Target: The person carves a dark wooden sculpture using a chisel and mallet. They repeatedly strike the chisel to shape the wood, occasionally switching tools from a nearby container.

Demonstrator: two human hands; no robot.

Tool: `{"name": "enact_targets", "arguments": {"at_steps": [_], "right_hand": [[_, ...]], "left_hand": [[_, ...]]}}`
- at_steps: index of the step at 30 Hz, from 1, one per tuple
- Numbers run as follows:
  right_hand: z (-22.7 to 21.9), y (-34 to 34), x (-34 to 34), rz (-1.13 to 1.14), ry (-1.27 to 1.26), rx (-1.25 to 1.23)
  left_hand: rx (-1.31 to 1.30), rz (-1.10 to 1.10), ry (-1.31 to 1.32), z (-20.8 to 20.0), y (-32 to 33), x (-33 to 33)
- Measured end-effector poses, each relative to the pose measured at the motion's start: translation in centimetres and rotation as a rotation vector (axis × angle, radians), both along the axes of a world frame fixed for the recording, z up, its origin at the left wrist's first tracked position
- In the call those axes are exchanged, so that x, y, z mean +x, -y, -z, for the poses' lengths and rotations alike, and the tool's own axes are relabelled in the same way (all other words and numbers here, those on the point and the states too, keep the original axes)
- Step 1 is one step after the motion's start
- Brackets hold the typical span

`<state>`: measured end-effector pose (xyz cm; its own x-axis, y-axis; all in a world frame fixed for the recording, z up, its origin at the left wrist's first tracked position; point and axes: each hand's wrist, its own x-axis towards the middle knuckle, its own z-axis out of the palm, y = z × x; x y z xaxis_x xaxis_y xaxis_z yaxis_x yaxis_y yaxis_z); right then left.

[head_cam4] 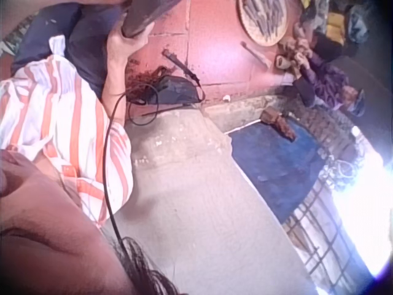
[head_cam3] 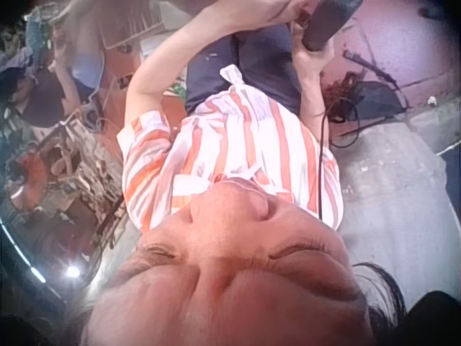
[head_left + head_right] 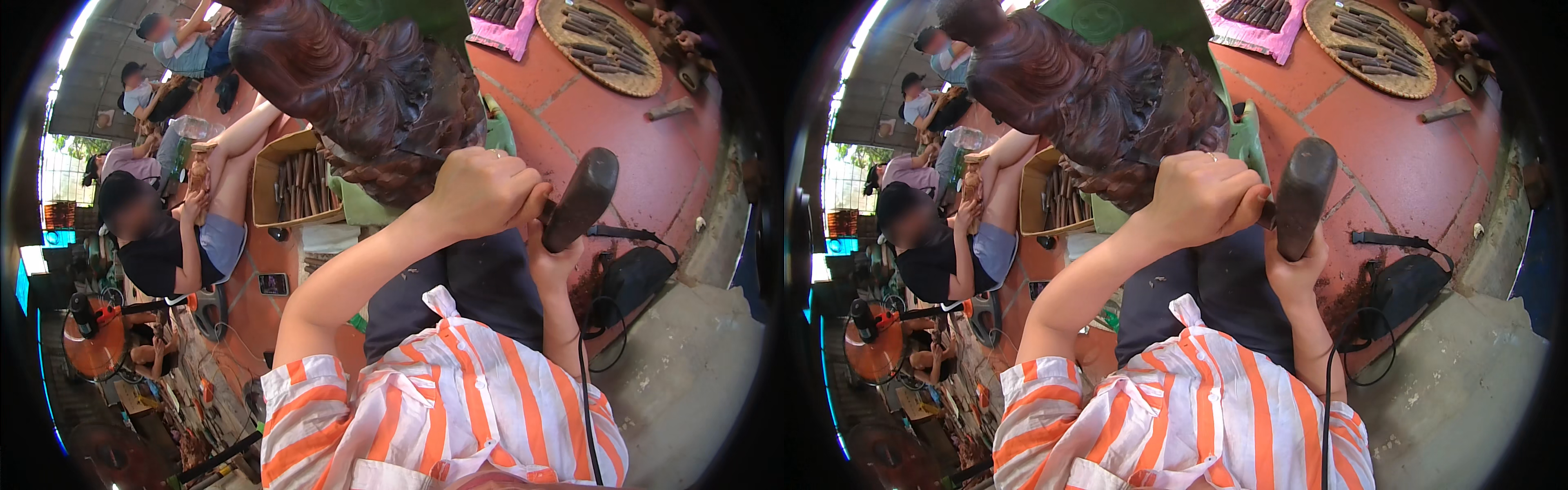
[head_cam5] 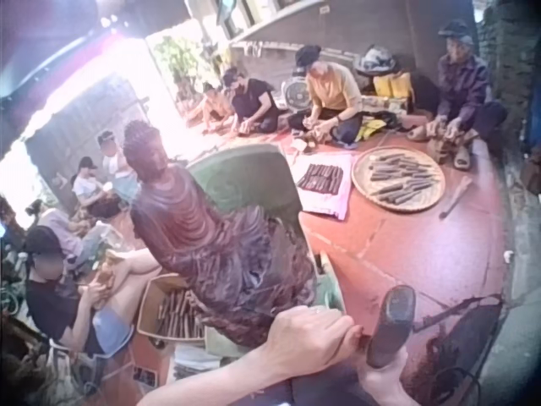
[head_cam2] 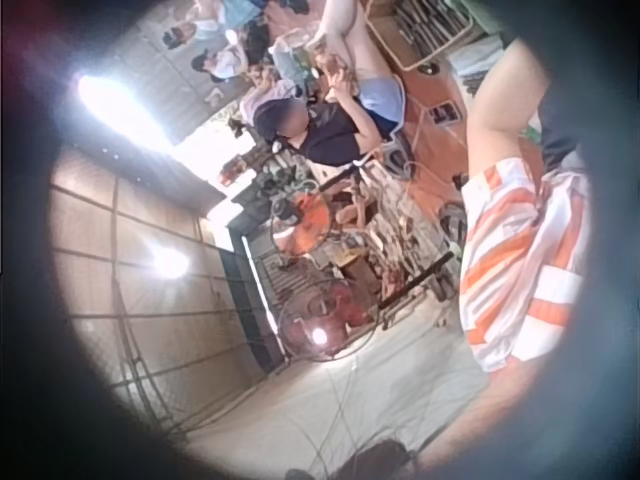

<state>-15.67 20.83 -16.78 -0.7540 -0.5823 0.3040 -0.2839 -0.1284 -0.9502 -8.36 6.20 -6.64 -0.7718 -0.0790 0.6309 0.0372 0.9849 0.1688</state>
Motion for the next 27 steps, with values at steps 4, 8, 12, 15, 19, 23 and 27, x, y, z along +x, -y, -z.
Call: {"name": "enact_targets", "arguments": {"at_steps": [4,8,12,15,19,23,27], "right_hand": [[0.5,0.6,1.7,-0.090,0.453,-0.642],[0.2,0.1,0.3,0.071,-0.232,-0.129],[1.1,0.9,1.2,0.004,0.019,-0.375],[1.4,0.3,0.3,0.038,-0.201,-0.195],[0.0,0.1,0.5,0.138,-0.593,0.076],[-0.4,0.4,1.4,0.090,-0.403,-0.086],[1.4,0.6,0.6,-0.032,-0.264,-0.199]], "left_hand": [[-0.014,0.017,0.005,0.1,0.0,0.4],[-0.061,0.010,0.063,0.1,0.1,1.4],[-0.028,0.066,0.010,0.1,0.1,1.3],[-0.043,0.066,0.044,-0.1,0.4,1.8],[-0.053,0.069,0.026,0.4,0.6,2.2],[-0.039,0.096,0.022,0.3,0.5,2.4],[-0.085,0.088,0.058,-0.2,1.0,2.9]]}}
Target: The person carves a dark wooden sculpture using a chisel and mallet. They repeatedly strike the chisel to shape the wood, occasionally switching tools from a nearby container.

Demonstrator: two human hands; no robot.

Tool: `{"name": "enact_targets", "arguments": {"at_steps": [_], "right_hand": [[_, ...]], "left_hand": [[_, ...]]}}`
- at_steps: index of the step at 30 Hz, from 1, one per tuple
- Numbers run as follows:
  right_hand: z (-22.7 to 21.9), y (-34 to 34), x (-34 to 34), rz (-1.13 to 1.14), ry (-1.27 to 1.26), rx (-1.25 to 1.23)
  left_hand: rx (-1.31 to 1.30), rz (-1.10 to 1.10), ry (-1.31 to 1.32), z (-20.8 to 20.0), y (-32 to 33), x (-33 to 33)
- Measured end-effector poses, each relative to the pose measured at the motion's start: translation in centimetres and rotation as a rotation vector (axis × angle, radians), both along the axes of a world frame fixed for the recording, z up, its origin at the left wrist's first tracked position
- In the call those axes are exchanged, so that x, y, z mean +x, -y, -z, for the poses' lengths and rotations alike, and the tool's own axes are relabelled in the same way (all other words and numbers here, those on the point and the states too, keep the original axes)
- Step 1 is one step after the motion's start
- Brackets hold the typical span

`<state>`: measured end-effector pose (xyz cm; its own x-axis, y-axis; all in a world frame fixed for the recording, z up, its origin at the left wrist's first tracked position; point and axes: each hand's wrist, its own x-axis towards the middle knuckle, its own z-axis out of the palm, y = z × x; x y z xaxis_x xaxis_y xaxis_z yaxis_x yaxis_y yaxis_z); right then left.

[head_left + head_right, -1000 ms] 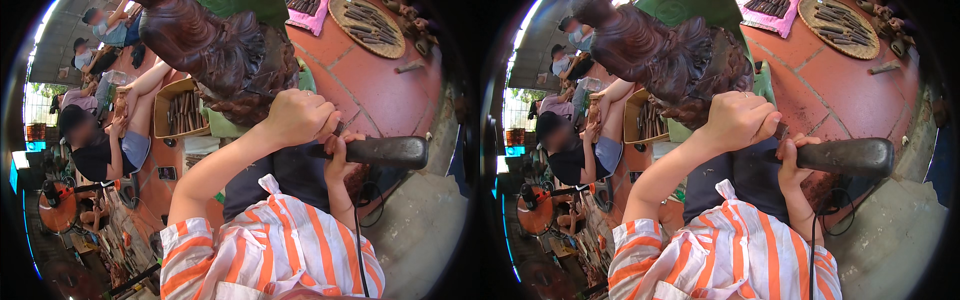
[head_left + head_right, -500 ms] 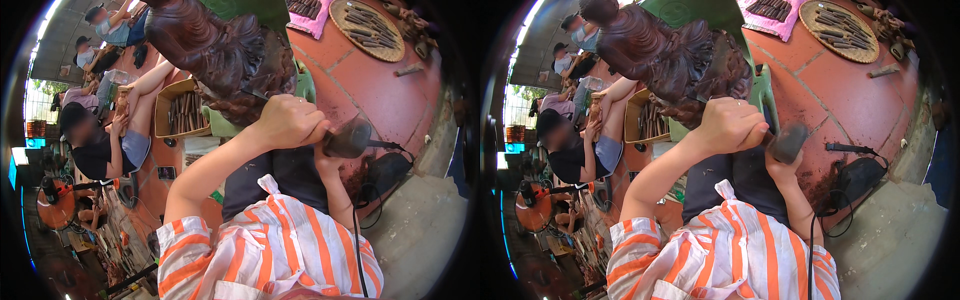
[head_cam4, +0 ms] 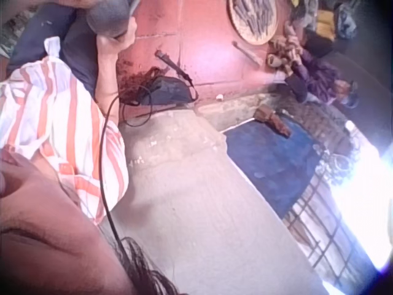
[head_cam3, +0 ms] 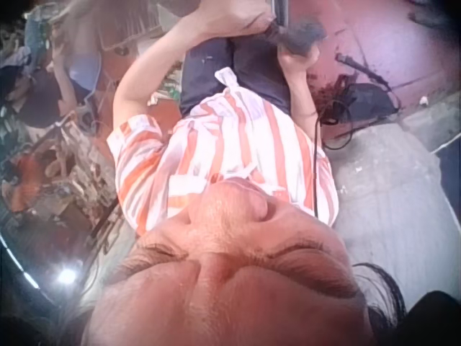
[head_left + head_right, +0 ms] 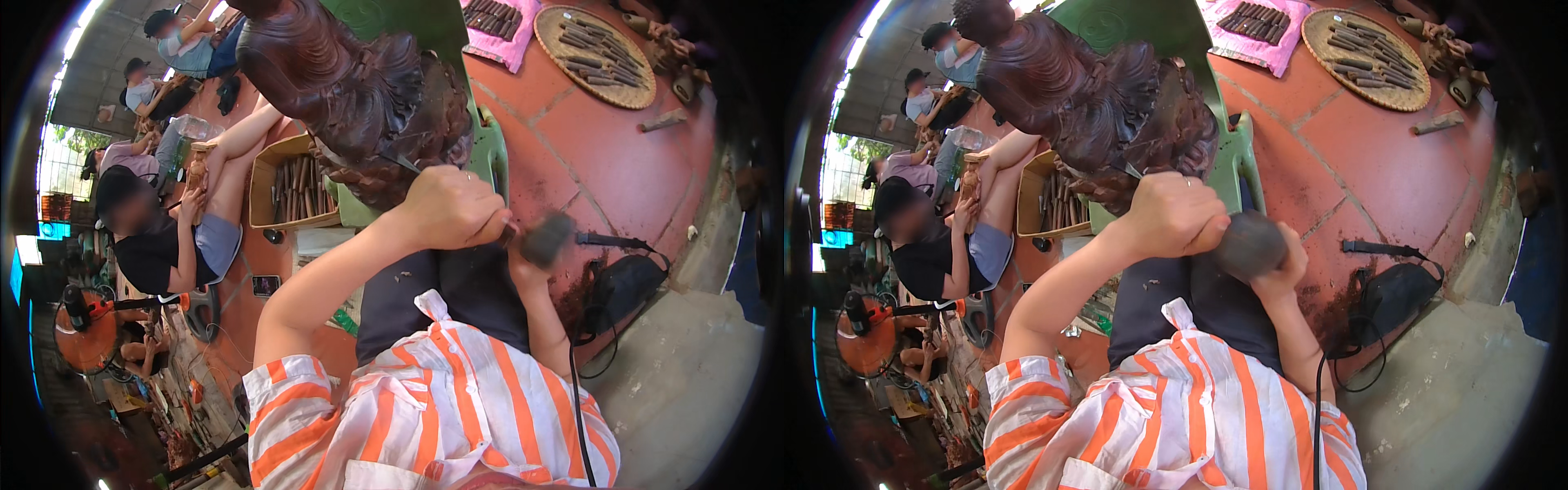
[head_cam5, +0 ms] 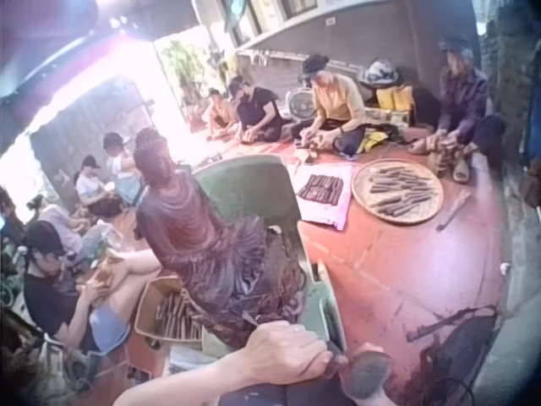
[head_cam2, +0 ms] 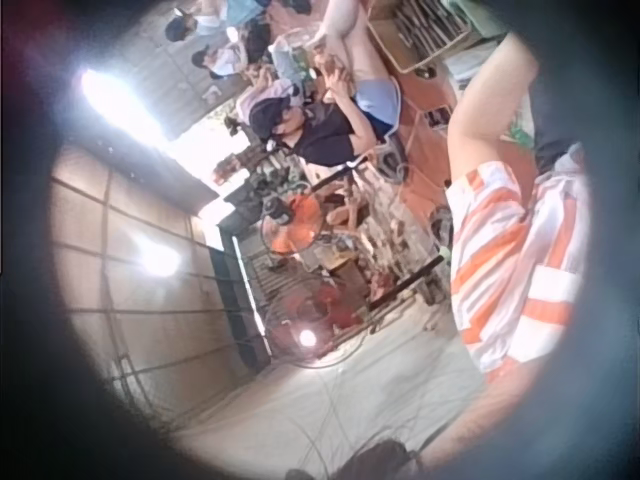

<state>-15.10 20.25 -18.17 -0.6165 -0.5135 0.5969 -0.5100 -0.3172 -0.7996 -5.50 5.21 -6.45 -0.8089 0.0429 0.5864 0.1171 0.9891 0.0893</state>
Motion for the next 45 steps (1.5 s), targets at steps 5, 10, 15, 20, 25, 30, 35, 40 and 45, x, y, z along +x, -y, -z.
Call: {"name": "enact_targets", "arguments": {"at_steps": [5,10,15,20,25,30,35,40,45], "right_hand": [[-1.5,0.6,-0.9,-0.049,-0.211,0.015],[-3.4,0.3,0.6,0.118,-0.312,0.151],[-2.7,1.3,1.5,0.024,0.138,-0.215],[-3.0,1.4,1.8,-0.020,0.220,-0.300],[-2.8,0.4,0.7,0.039,-0.145,-0.026],[-1.8,1.1,1.0,-0.010,0.024,-0.122],[-0.6,1.0,1.0,0.002,-0.186,-0.020],[-1.6,0.4,1.3,0.028,-0.029,0.030],[-2.3,-1.0,0.1,-0.108,0.119,0.037]], "left_hand": [[0.023,0.027,0.018,-0.1,0.2,1.0],[0.065,0.033,0.069,-0.3,0.3,2.0],[0.051,0.049,0.031,-0.5,0.1,1.5],[0.047,0.022,0.032,-0.6,0.2,1.5],[0.054,0.012,0.032,-0.7,0.2,1.9],[0.035,0.023,0.043,-0.5,0.6,2.0],[0.037,0.022,0.027,-0.4,0.9,2.2],[-0.088,0.021,0.209,-1.3,0.5,2.6],[0.003,0.178,0.195,-2.1,-2.2,2.3]]}}
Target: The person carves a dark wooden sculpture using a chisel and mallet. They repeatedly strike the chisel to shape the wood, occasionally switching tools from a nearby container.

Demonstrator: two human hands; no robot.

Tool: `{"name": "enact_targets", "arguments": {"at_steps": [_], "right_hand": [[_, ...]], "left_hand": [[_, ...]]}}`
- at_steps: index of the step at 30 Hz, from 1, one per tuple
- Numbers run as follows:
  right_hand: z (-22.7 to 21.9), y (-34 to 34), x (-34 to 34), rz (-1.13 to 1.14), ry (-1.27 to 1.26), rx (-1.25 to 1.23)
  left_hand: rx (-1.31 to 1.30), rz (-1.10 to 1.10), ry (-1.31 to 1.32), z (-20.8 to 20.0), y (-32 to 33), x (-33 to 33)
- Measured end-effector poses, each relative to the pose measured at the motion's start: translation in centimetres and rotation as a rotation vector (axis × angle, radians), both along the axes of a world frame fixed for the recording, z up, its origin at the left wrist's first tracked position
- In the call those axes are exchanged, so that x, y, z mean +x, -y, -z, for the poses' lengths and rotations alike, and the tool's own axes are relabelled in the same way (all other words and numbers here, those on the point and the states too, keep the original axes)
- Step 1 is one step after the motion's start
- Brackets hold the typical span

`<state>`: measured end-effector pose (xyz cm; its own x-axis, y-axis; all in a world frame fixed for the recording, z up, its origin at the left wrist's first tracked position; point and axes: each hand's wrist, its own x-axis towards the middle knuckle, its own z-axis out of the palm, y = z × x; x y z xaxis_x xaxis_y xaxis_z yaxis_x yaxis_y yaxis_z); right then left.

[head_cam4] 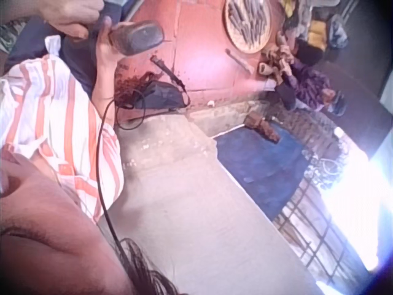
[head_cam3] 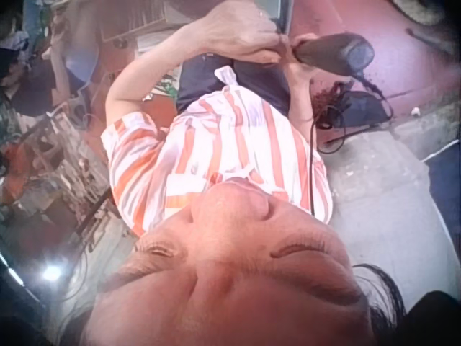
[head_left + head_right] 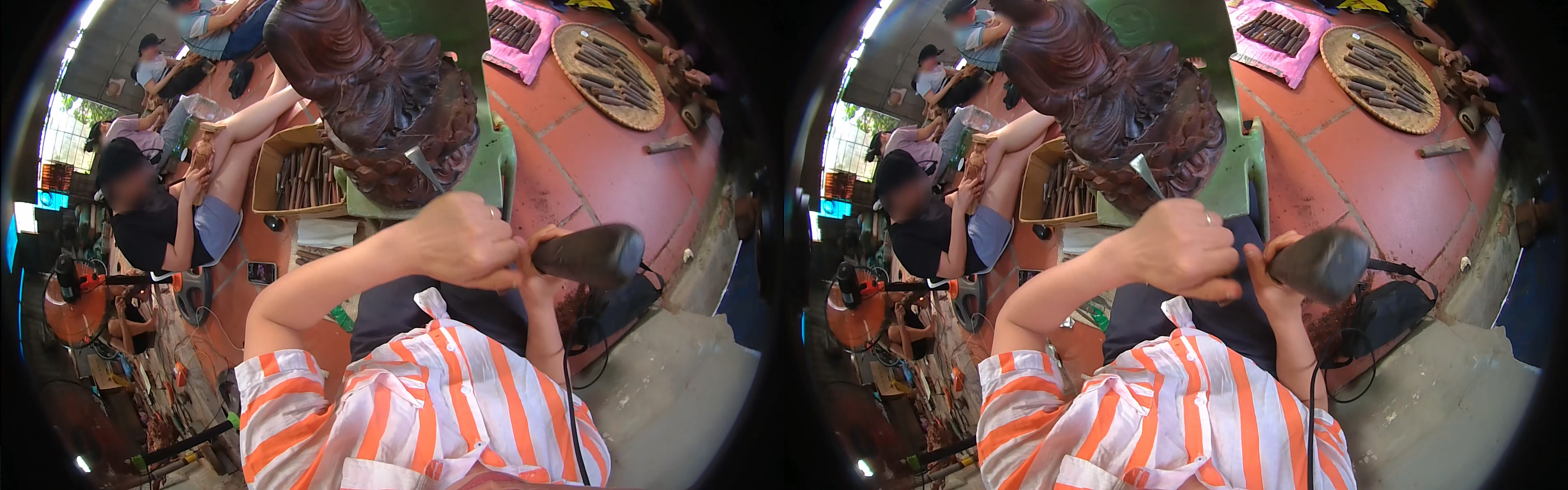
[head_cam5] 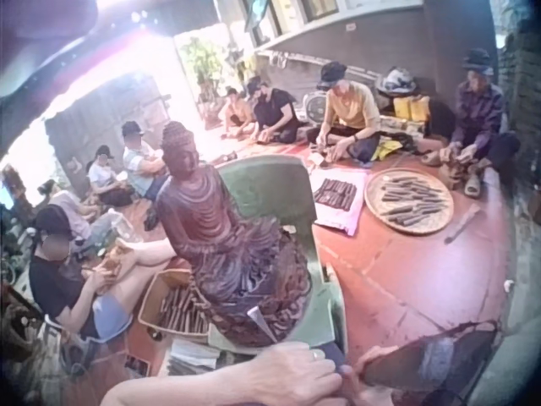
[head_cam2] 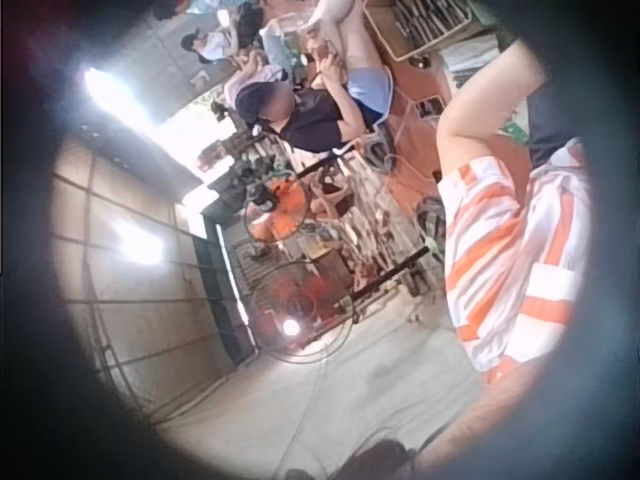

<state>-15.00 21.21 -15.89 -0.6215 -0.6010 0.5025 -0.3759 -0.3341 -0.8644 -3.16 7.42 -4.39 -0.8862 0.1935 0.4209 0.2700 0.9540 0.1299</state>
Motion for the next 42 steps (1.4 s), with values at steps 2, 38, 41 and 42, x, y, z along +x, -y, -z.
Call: {"name": "enact_targets", "arguments": {"at_steps": [2,38,41,42], "right_hand": [[-1.9,-0.5,-0.3,-0.149,0.101,-0.032],[-0.2,2.2,-0.3,-0.134,-0.395,-0.053],[0.0,1.9,-0.4,-0.228,-0.232,-0.064],[0.2,2.1,-0.4,-0.221,-0.306,-0.063]], "left_hand": [[0.117,0.026,0.027,0.2,-0.8,0.2],[0.105,-0.237,-0.276,2.0,1.9,1.2],[0.097,-0.246,-0.275,1.9,1.9,1.3],[0.093,-0.254,-0.273,1.9,1.8,1.4]]}}
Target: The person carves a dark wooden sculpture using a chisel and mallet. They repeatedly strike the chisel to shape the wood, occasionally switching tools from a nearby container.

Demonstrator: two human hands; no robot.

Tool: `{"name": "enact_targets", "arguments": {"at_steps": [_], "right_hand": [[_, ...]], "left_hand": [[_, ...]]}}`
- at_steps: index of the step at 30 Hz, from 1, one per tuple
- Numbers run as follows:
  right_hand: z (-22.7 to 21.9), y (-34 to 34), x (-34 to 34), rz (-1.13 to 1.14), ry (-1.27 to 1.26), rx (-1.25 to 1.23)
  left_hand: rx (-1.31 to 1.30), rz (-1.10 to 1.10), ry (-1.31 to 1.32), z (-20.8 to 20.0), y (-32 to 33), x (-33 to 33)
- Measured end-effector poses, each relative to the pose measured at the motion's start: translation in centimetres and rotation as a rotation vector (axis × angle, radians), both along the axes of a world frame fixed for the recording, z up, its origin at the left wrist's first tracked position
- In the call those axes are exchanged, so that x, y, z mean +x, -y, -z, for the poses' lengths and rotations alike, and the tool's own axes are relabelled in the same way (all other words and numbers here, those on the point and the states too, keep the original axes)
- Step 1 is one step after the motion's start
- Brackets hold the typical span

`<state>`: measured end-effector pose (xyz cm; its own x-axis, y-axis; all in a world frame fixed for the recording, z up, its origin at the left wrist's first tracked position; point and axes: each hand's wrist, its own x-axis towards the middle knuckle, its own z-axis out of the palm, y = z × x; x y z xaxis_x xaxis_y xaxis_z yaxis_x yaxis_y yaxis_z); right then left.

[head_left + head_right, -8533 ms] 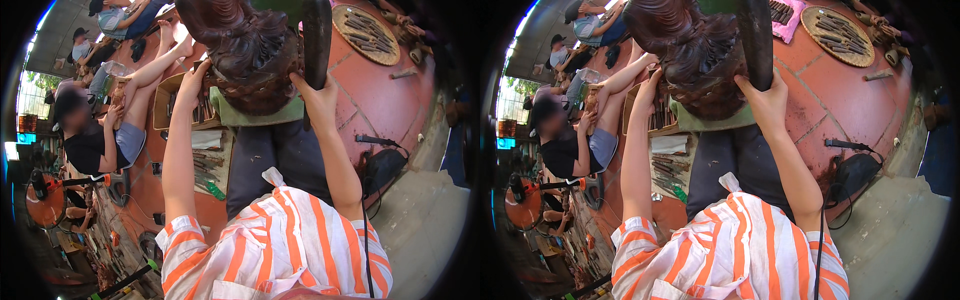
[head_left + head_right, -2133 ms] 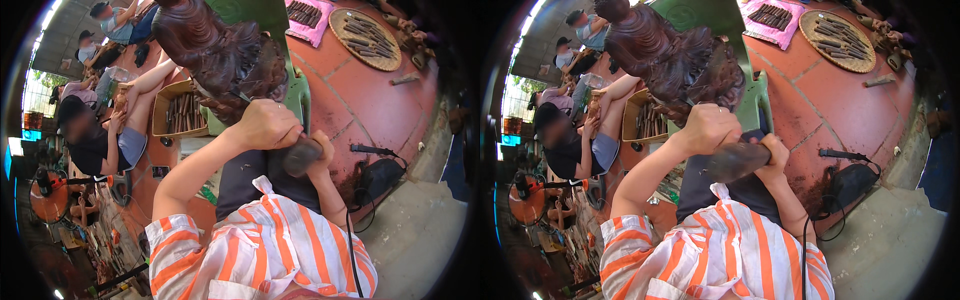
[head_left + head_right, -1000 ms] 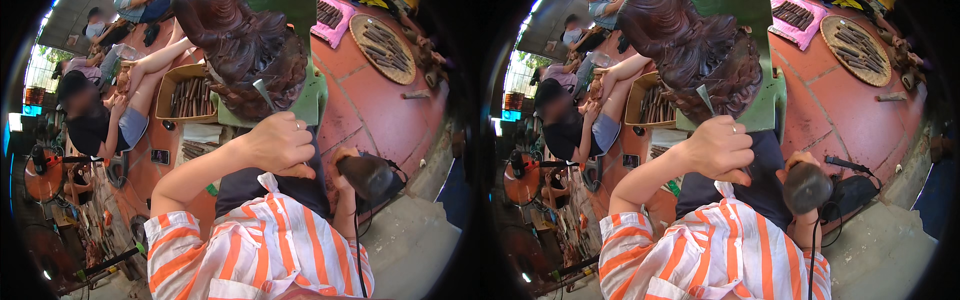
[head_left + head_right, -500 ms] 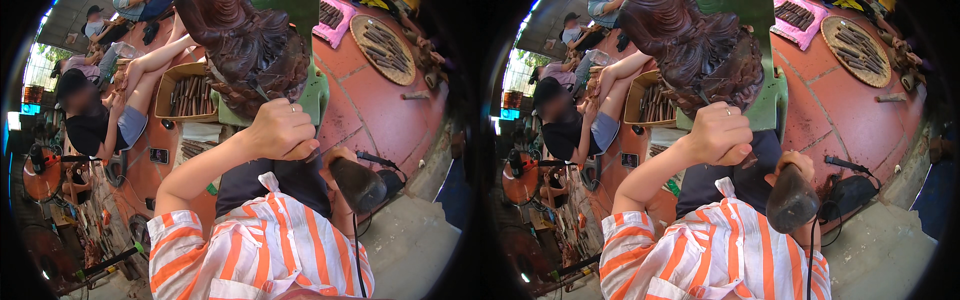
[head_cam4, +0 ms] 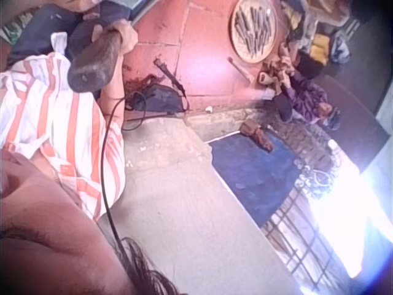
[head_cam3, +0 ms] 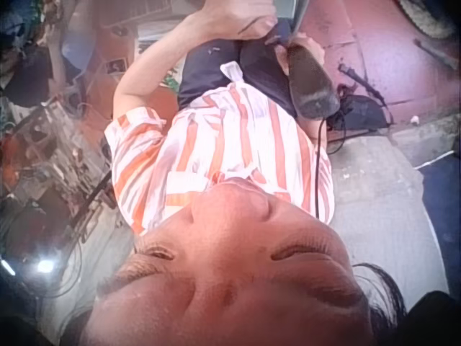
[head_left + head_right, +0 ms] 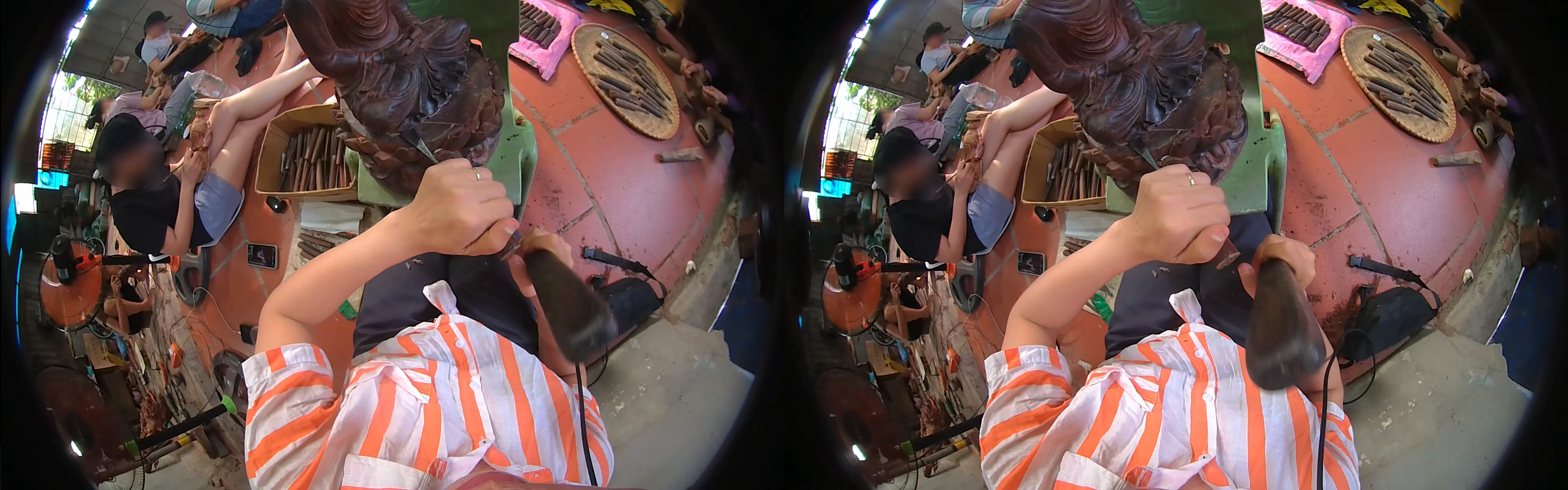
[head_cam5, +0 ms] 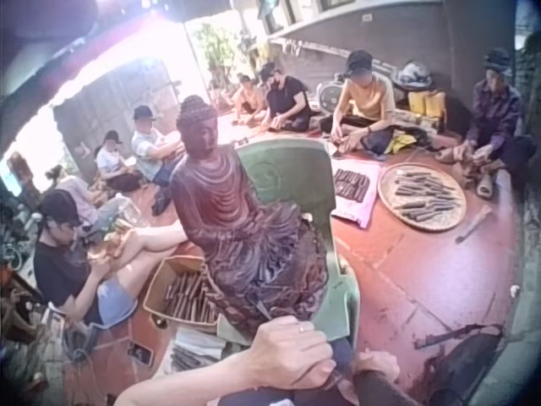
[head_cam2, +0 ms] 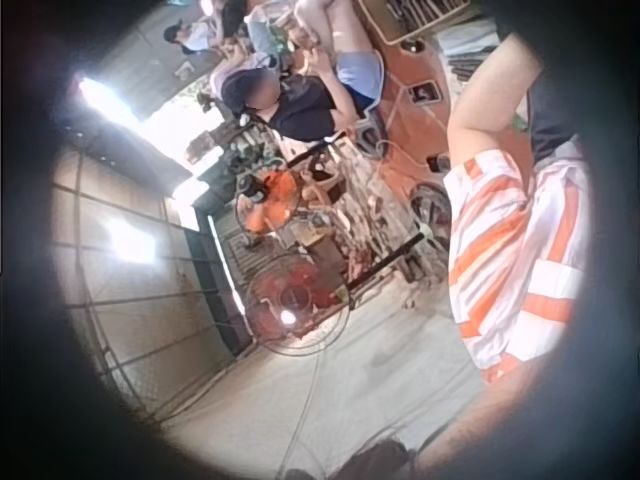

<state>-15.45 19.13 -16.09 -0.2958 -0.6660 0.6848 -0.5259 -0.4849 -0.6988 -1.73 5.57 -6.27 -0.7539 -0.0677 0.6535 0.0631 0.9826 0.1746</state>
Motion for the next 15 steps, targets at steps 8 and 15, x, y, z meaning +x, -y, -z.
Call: {"name": "enact_targets", "arguments": {"at_steps": [8,15], "right_hand": [[0.2,0.7,0.5,-0.120,0.173,-0.180],[0.4,0.6,-0.3,-0.007,-0.122,-0.126]], "left_hand": [[0.006,0.071,-0.012,-0.1,0.4,0.4],[0.008,0.108,-0.035,0.1,0.6,0.6]]}}
